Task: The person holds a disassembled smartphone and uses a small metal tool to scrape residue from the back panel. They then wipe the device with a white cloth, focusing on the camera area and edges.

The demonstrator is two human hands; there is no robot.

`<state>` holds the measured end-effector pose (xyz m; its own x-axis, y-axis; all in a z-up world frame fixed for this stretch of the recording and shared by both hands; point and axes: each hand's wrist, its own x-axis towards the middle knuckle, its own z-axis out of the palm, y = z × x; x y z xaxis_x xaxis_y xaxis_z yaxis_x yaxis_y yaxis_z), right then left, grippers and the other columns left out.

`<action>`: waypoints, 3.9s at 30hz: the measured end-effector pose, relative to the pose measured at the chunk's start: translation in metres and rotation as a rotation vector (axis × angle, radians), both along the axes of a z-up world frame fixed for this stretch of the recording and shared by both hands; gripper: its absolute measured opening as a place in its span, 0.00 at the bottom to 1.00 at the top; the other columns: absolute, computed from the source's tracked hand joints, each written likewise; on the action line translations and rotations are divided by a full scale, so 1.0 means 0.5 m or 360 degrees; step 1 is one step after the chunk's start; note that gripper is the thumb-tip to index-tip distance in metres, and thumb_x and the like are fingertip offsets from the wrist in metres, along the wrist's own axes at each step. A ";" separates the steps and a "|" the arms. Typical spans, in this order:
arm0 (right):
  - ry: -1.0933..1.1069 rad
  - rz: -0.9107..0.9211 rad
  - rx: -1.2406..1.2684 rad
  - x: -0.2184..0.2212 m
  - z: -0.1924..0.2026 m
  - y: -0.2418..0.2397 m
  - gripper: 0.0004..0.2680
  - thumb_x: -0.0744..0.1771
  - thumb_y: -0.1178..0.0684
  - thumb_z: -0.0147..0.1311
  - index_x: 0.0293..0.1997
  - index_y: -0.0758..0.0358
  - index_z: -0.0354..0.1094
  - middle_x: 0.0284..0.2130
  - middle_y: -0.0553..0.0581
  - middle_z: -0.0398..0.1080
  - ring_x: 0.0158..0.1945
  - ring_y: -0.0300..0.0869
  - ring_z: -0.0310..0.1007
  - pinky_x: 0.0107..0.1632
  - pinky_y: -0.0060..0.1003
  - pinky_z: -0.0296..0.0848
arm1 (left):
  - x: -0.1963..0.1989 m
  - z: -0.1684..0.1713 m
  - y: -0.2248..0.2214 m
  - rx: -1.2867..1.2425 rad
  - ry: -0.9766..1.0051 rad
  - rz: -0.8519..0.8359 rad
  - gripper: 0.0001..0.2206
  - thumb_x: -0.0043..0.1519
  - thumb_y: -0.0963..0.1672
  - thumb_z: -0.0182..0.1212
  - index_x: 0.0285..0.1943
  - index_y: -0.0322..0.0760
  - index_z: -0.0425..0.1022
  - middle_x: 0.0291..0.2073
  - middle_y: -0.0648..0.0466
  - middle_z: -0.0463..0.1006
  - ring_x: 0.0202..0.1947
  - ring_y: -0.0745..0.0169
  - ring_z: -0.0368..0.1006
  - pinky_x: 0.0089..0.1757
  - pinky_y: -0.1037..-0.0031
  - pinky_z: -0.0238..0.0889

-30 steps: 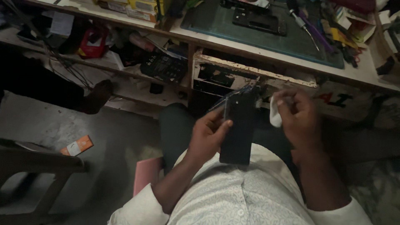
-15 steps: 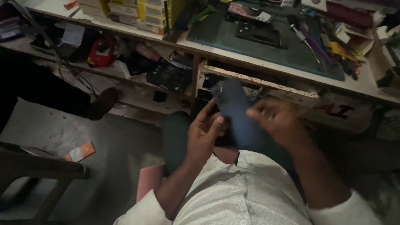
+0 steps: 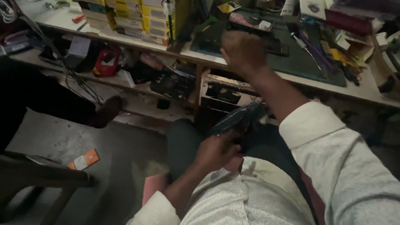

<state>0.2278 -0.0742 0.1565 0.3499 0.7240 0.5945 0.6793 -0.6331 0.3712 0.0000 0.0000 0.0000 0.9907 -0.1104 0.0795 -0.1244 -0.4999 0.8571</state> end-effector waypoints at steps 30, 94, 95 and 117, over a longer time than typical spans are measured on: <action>0.1345 -0.0776 -0.0453 0.291 0.060 -0.311 0.35 0.54 0.28 0.69 0.63 0.57 0.74 0.53 0.65 0.78 0.57 0.58 0.77 0.59 0.53 0.73 | 0.005 0.000 -0.010 0.0381 0.0033 -0.0253 0.15 0.59 0.51 0.64 0.53 0.48 0.82 0.38 0.51 0.84 0.40 0.49 0.81 0.41 0.59 0.73; 0.2311 0.0418 0.2127 -0.344 -0.248 -0.307 0.09 0.65 0.65 0.64 0.44 0.61 0.67 0.44 0.56 0.74 0.47 0.40 0.75 0.53 0.38 0.77 | -0.062 0.046 -0.011 -0.2027 0.0151 -0.0245 0.22 0.67 0.52 0.55 0.59 0.28 0.74 0.55 0.37 0.78 0.45 0.47 0.81 0.47 0.58 0.78; 0.2199 0.0271 0.2125 -0.350 -0.243 -0.302 0.10 0.64 0.64 0.64 0.45 0.59 0.68 0.43 0.54 0.73 0.47 0.39 0.75 0.52 0.37 0.78 | -0.062 0.047 -0.012 -0.2003 0.0163 -0.0251 0.22 0.67 0.52 0.55 0.59 0.29 0.74 0.56 0.37 0.78 0.45 0.47 0.81 0.47 0.58 0.77; 0.2293 0.0500 0.1959 -0.390 -0.239 -0.262 0.09 0.67 0.61 0.62 0.51 0.66 0.69 0.45 0.57 0.76 0.49 0.41 0.78 0.53 0.37 0.78 | -0.064 0.061 -0.014 -0.1856 0.0188 -0.0240 0.25 0.68 0.53 0.54 0.65 0.29 0.71 0.49 0.40 0.79 0.46 0.52 0.81 0.48 0.60 0.78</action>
